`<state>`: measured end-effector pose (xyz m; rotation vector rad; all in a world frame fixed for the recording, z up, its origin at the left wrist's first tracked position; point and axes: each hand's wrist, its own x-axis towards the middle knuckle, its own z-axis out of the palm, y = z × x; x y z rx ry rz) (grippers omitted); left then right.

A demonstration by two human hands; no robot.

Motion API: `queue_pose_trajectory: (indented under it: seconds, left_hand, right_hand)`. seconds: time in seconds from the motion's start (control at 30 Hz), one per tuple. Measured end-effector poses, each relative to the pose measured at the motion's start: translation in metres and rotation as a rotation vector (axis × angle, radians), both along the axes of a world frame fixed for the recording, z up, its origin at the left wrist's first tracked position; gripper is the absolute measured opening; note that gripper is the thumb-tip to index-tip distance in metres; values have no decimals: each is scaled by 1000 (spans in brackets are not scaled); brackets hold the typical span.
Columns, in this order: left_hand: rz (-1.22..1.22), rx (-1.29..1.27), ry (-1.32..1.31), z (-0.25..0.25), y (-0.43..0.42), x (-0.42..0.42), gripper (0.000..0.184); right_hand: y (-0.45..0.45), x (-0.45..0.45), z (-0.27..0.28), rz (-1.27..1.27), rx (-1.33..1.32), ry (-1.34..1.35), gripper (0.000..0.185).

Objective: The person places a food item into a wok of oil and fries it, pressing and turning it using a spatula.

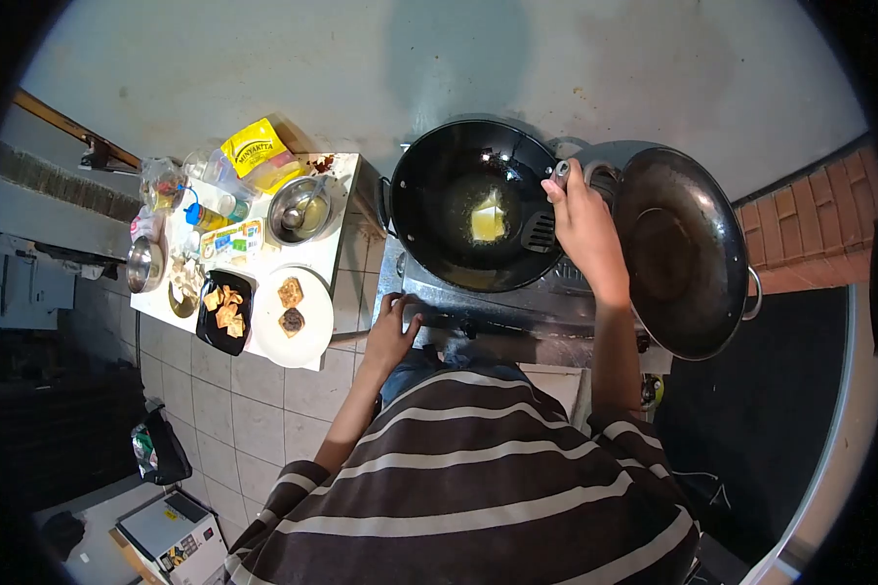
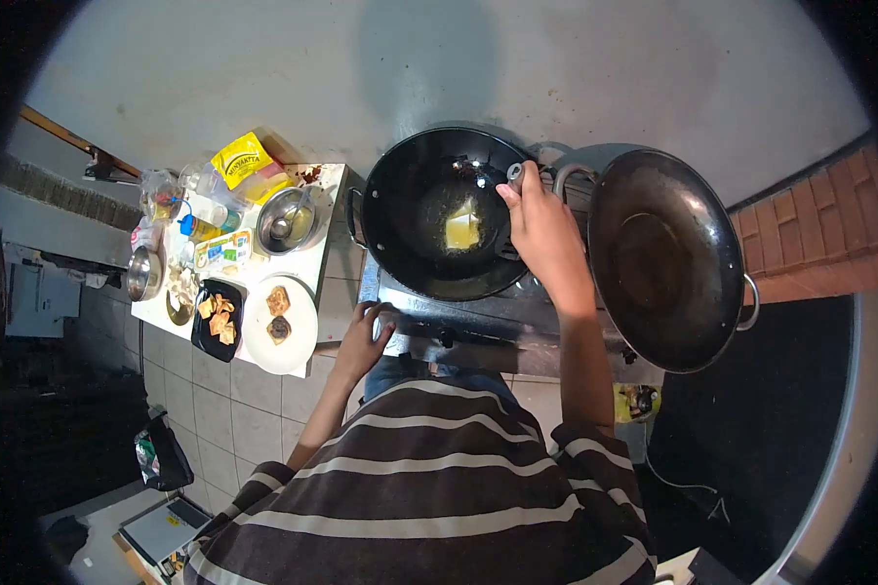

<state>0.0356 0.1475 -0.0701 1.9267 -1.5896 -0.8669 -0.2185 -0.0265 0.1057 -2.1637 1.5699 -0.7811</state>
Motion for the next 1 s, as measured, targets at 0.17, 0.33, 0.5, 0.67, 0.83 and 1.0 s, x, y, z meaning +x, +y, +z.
queue_pose_trajectory:
  seconds: [0.17,0.33,0.5,0.67,0.83,1.0]
  left_hand:
    - [-16,96,-150,-1,12,-10,58]
    - [-81,42,-240,-5,14,-18,71]
    - [-96,122,-231,-3,8,-19,74]
    - [-131,223,-238,10,4,-19,77]
    - [-129,251,-278,7,6,-26,79]
    - [-110,179,-346,-6,6,-29,81]
  right_hand:
    - [-7,0,-12,51,22,-27,40]
    - [-18,1,-20,85,65,-70,42]
    - [-26,5,-26,96,75,-76,45]
    - [-27,6,-16,97,95,-106,46]
    - [-19,4,-10,53,29,43,46]
    - [-24,8,-16,111,25,-166,41]
